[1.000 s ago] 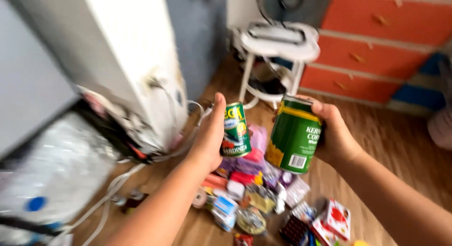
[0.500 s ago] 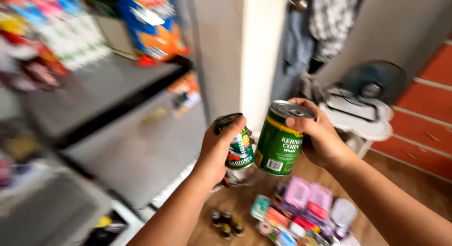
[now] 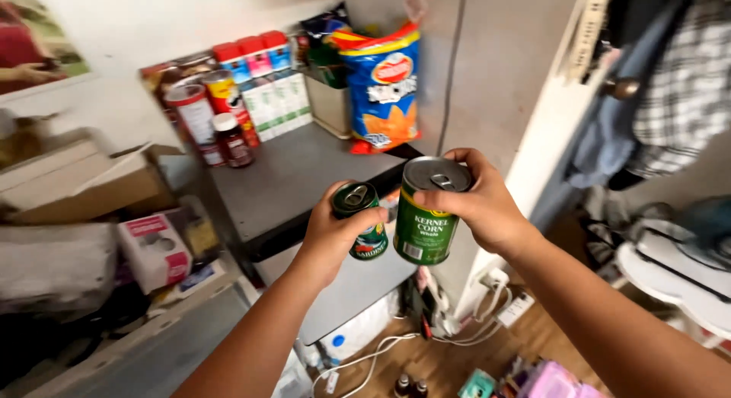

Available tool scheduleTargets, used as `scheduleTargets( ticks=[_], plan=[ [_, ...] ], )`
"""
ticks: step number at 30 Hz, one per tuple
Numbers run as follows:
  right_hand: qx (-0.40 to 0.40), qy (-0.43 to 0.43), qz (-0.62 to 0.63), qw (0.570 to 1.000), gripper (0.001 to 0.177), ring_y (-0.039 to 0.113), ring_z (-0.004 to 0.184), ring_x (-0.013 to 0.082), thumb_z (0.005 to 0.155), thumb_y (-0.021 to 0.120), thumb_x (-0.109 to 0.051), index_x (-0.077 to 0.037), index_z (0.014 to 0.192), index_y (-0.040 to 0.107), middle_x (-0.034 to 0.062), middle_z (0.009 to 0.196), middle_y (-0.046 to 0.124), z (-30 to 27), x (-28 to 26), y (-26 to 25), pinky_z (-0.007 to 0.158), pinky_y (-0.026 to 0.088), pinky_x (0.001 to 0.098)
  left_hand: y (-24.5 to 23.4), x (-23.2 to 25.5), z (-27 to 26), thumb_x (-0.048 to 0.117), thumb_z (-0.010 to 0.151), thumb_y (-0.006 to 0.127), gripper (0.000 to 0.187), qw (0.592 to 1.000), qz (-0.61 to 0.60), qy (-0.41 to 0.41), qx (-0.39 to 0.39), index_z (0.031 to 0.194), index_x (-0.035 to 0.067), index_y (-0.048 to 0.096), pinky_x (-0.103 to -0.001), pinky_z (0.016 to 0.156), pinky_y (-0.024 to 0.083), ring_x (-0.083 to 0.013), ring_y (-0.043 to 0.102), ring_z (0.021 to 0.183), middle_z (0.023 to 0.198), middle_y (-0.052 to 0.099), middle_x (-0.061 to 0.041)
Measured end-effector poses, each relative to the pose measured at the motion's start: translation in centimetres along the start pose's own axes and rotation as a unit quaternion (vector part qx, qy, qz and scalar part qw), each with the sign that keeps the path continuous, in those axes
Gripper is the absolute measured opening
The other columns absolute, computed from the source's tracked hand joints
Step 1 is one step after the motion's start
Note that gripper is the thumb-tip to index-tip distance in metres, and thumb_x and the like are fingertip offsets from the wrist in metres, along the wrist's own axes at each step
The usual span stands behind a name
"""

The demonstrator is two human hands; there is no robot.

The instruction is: Organizing and putting away various snacks, cans, and beverages into a shelf and refrigerator.

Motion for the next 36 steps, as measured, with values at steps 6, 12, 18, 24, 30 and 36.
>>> scheduleTargets(
  ticks=[6,12,18,24,30,36],
  plan=[
    [-0.013,-0.038,-0.037,0.998,0.076,0.069,0.098,0.0188,0.062,0.092,-0.021,0.001,0.123,0.052,0.0111,0.107,0.069,6.7,2.9,3.7,0.085,0.057,0.0317,-5.5,-0.2,5.1,0.019,0.068,0.089,0.044,0.990,0.110,-0.002,0.091,0.102,0.003,0.067,-0.032,0.066,0.056,-0.0140,0.070,0.073,0.086,0.073,-0.004],
    [0.015,0.010,-0.077,0.997,0.077,0.069,0.098,0.0189,0.057,0.094,-0.024,-0.001,0.120,0.056,0.0105,0.107,0.069,13.9,9.1,8.6,0.084,0.059,0.0331,-13.6,-2.3,11.3,0.034,0.057,0.093,0.058,0.927,0.317,-0.061,0.190,0.103,0.003,0.077,-0.032,0.075,0.060,-0.0160,0.077,0.083,0.095,0.080,-0.009],
    [0.026,-0.044,-0.163,0.985,0.089,0.067,0.102,0.0216,0.057,0.098,-0.032,0.000,0.126,0.053,0.0133,0.110,0.069,22.5,15.9,14.3,0.089,0.056,0.0341,-21.9,-4.7,20.6,0.033,0.052,0.098,0.078,0.888,0.434,-0.017,0.152,0.117,-0.001,0.070,-0.035,0.084,0.059,-0.0248,0.076,0.093,0.102,0.077,-0.017],
    [0.055,-0.004,-0.203,0.978,0.098,0.067,0.108,0.0202,0.052,0.098,-0.033,0.001,0.130,0.050,0.0120,0.115,0.067,30.0,20.5,18.1,0.091,0.056,0.0354,-27.0,-6.7,29.0,0.025,0.050,0.096,0.070,0.890,0.448,0.027,0.087,0.110,0.000,0.071,-0.038,0.079,0.059,-0.0290,0.076,0.090,0.097,0.076,-0.019],
    [0.014,0.055,-0.337,0.940,0.096,0.071,0.114,0.0260,0.058,0.093,-0.036,-0.002,0.138,0.051,0.0140,0.119,0.071,33.5,18.2,20.1,0.098,0.055,0.0357,-28.7,-7.8,33.5,0.020,0.056,0.091,0.046,0.891,0.451,0.028,0.039,0.094,0.003,0.071,-0.040,0.074,0.059,-0.0317,0.076,0.085,0.089,0.076,-0.017],
    [-0.073,-0.028,-0.501,0.862,0.097,0.057,0.123,0.0344,0.054,0.096,-0.028,-0.002,0.136,0.052,0.0184,0.132,0.058,36.6,17.5,21.6,0.104,0.047,0.0383,-28.8,-8.8,36.8,0.020,0.059,0.095,0.049,0.888,0.459,-0.003,0.032,0.093,-0.002,0.068,-0.042,0.076,0.058,-0.0350,0.073,0.088,0.091,0.074,-0.020]
  ],
)
Point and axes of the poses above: each hand's wrist, its own z-axis towards the middle knuckle, its own y-axis out of the palm, x = y × z, the point moved 5 cm from there along z, towards the middle knuckle
